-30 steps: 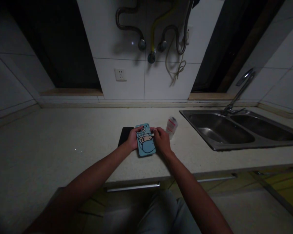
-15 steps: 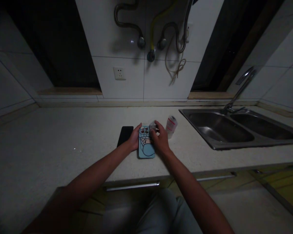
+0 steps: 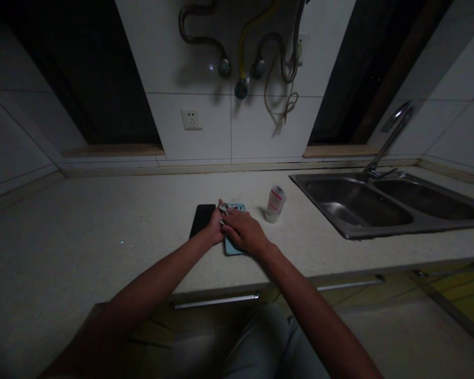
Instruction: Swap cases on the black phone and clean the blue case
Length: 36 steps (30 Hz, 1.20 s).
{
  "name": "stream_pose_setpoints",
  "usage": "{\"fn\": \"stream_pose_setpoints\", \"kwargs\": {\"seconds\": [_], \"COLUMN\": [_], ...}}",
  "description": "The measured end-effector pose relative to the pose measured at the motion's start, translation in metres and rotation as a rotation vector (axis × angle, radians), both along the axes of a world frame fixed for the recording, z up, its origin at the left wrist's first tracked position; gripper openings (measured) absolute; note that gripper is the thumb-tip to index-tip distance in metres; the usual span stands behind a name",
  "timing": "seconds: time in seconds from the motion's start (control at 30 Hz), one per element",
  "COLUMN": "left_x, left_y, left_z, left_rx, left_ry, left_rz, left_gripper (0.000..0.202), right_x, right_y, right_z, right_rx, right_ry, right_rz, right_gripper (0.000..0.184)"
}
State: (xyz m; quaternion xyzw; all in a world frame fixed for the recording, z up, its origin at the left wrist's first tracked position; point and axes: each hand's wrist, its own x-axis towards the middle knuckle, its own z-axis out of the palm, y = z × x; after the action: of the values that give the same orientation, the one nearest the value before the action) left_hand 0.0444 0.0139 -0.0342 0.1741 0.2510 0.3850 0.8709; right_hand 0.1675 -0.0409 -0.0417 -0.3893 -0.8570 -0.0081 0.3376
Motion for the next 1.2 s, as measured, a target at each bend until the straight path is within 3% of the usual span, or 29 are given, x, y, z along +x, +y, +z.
{"fn": "stream_pose_setpoints", "kwargs": {"seconds": [0.33,0.47,0.63,0.77,0.9,1.2], "left_x": [-0.007,-0.006,-0.003,-0.002,-0.001,0.001], "left_y": [0.005,0.006,0.005,0.003,0.0,0.002], "left_z": [-0.01,-0.006,-0.001,0.0,0.001,-0.001], "left_rx": [0.021,-0.001,-0.046,-0.028,-0.012,0.009], "left_ry": [-0.026,-0.031,-0.064,-0.075,-0.059,-0.012], "left_rz": [0.024,0.012,-0.018,-0.086,-0.095,-0.059], "left_gripper": [0.072,0.071,0.065,0.061,0.061,0.057], "right_x": [0.006,0.01,0.012,0.015,0.018,0.004], "right_y": [-0.036,-0.042,-0.034,-0.023,-0.016,-0.011], "right_z": [0.007,0.005,0.0,-0.006,-0.012,-0.006], "right_rx": [-0.08,-0.026,0.047,0.042,0.056,0.013], "right_ry": [-0.065,-0.082,0.107,0.194,0.195,0.047], "right_rz": [0.068,-0.125,-0.394,-0.508,-0.514,-0.423], "right_gripper": [0.041,0.048,0.038,0.052,0.06,0.047]}}
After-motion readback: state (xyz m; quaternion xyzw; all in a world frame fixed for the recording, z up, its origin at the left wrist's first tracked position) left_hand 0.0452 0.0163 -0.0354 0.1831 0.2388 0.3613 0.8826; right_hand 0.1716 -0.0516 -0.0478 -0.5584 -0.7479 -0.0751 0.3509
